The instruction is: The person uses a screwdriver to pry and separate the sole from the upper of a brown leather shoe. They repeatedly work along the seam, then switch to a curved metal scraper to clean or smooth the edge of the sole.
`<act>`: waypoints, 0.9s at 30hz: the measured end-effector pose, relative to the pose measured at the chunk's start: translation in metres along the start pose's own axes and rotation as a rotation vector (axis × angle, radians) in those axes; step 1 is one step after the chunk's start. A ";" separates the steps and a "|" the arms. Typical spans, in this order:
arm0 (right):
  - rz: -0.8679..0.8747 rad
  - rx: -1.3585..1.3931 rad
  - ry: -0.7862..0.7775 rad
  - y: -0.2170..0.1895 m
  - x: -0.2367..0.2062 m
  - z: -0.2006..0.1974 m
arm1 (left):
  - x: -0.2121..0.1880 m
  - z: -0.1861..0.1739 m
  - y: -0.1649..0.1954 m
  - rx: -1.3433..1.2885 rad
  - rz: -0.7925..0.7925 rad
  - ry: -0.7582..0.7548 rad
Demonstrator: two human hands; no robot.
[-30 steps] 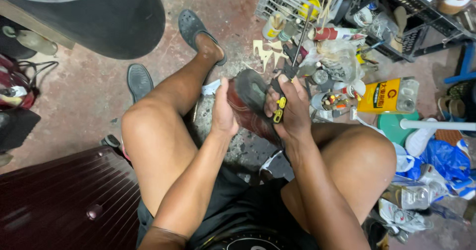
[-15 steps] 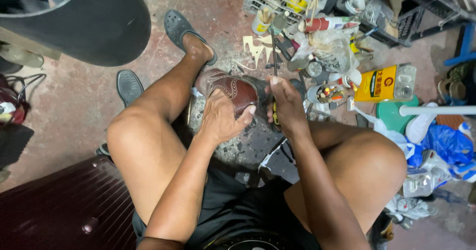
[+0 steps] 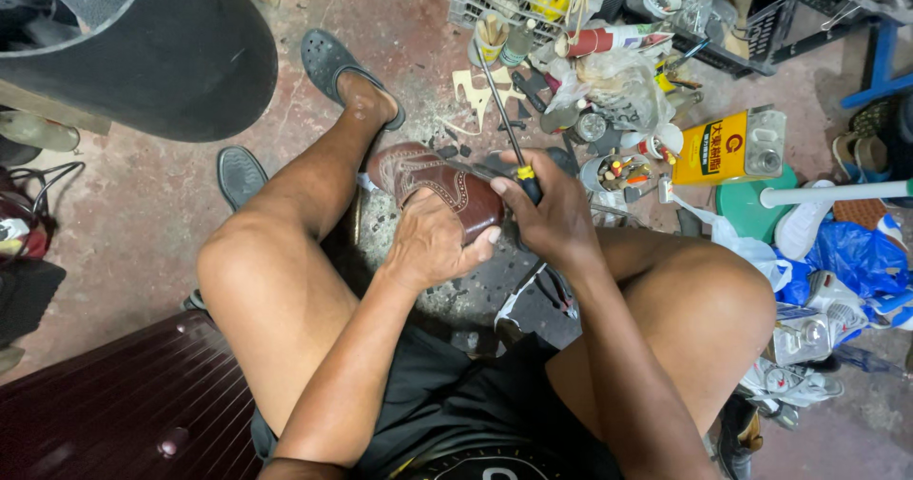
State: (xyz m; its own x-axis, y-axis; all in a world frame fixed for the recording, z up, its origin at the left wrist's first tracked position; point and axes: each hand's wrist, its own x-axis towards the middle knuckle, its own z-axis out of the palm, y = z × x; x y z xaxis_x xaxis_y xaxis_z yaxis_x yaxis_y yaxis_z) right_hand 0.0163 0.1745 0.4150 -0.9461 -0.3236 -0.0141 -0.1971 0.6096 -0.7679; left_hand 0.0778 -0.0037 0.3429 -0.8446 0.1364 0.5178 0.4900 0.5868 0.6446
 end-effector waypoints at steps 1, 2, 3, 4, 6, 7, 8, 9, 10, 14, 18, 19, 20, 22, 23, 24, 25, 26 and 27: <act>-0.156 -0.051 0.051 0.001 -0.001 0.000 | 0.000 0.002 0.000 -0.010 0.013 0.018; -0.109 -0.039 0.054 0.003 -0.002 0.002 | -0.001 0.003 0.000 -0.017 0.022 0.036; -0.059 -0.027 0.058 0.004 -0.003 0.003 | -0.002 0.005 -0.001 0.014 0.001 0.006; -0.001 -0.014 0.061 0.005 -0.003 0.005 | -0.003 0.006 -0.001 0.042 -0.022 -0.031; -0.040 -0.024 0.091 0.006 -0.002 0.008 | -0.005 0.008 -0.002 0.051 -0.026 -0.047; -0.065 -0.030 0.109 0.005 -0.001 0.009 | -0.006 0.008 -0.003 0.036 -0.005 -0.022; 0.032 0.021 0.060 0.004 0.000 0.009 | -0.006 0.008 -0.003 0.024 0.018 0.004; 0.126 0.072 0.010 0.003 0.001 0.009 | -0.006 0.008 -0.004 0.039 0.033 0.006; 0.222 0.123 -0.040 0.002 0.002 0.008 | -0.006 0.007 -0.005 0.053 0.048 0.006; 0.362 0.242 -0.143 -0.005 0.002 0.001 | -0.002 0.006 -0.004 0.243 -0.038 -0.227; 0.160 0.208 -0.162 -0.002 0.005 -0.011 | 0.000 0.005 0.004 0.155 0.079 -0.082; 0.085 0.185 -0.164 -0.001 0.003 -0.011 | 0.000 0.005 0.006 0.109 0.099 -0.073; 0.171 0.252 -0.189 0.001 0.001 -0.012 | 0.001 0.004 0.008 0.064 0.130 -0.063; 0.332 0.389 -0.205 0.004 0.001 -0.014 | 0.003 0.003 0.011 0.116 0.037 -0.268; 0.292 0.329 -0.175 0.005 0.001 -0.014 | 0.004 0.002 0.012 0.143 -0.008 -0.370; 0.256 0.267 -0.155 0.006 0.001 -0.014 | 0.005 0.002 0.012 0.184 -0.041 -0.435; 0.227 0.204 -0.148 0.005 -0.002 -0.013 | 0.005 0.002 0.015 0.221 -0.087 -0.502; 0.204 0.202 -0.110 0.005 -0.004 -0.013 | 0.006 0.003 0.016 0.261 -0.131 -0.566; 0.176 0.203 -0.063 0.004 -0.004 -0.010 | 0.005 0.005 0.019 0.219 -0.111 -0.375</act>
State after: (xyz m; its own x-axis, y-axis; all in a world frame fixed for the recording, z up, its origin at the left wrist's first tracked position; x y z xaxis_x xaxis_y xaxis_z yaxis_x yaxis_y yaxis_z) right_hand 0.0164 0.1858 0.4186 -0.9422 -0.2735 -0.1934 0.0304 0.5052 -0.8625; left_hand 0.0819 0.0115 0.3547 -0.9291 0.3194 0.1863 0.3688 0.7639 0.5296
